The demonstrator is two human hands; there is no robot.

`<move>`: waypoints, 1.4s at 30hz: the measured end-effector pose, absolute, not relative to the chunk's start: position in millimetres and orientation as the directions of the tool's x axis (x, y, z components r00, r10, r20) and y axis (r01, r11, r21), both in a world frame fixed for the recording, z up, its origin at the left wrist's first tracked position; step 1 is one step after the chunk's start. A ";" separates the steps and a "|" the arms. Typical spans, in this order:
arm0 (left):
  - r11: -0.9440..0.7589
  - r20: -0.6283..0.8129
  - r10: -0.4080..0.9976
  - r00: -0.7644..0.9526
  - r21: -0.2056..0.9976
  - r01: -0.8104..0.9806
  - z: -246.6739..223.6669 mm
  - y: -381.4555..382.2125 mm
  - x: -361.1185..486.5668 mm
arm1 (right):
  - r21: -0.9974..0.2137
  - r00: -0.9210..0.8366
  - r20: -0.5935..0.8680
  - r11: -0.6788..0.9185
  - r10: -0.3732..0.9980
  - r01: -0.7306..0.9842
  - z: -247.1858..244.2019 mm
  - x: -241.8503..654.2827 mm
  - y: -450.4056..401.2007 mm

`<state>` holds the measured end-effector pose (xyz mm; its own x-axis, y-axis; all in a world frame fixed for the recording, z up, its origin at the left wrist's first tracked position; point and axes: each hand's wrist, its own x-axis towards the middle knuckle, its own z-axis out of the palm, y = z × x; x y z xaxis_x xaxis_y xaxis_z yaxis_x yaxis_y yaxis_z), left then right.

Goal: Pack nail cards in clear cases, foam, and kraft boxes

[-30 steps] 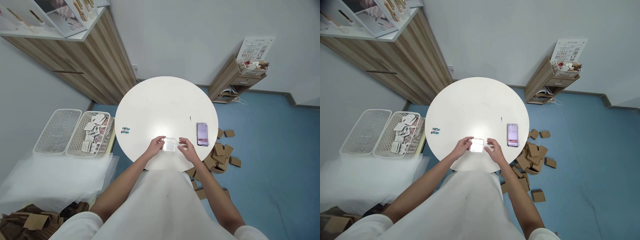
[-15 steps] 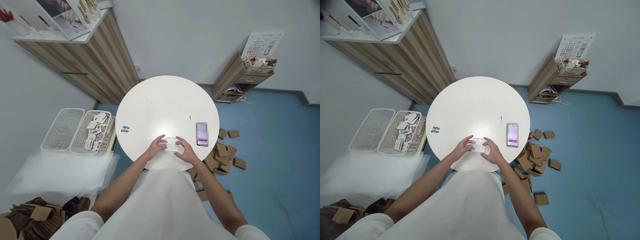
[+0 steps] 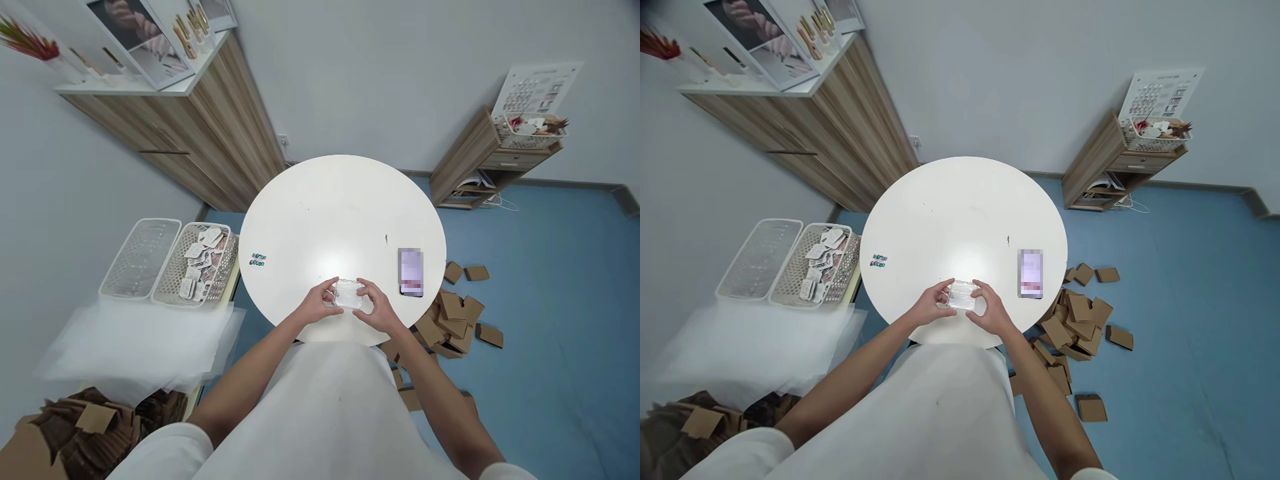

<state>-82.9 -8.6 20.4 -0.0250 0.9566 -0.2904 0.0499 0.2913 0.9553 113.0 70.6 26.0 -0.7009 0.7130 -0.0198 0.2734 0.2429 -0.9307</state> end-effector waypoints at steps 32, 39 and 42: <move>0.477 -0.497 0.866 -0.058 0.855 -0.205 7.1 -21.1 -83.5 | -0.952 -0.627 -0.221 -0.025 0.747 0.306 28.6 97.5 86.9; 0.459 -0.483 0.872 -0.078 0.863 -0.210 -6.6 -27.2 -76.6 | -0.871 -0.461 -0.481 -0.350 0.745 0.344 4.2 87.3 96.4; 0.471 -0.505 0.855 -0.116 0.852 -0.229 -10.7 -28.9 -72.6 | -0.859 -0.435 -0.499 -0.359 0.749 0.366 -4.9 92.2 85.3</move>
<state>-72.6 -28.9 -10.7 -0.1161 0.8555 -0.5047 -0.2291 0.4713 0.8517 92.2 85.3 -4.9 -0.4354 0.7493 -0.4990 0.3656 -0.3593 -0.8586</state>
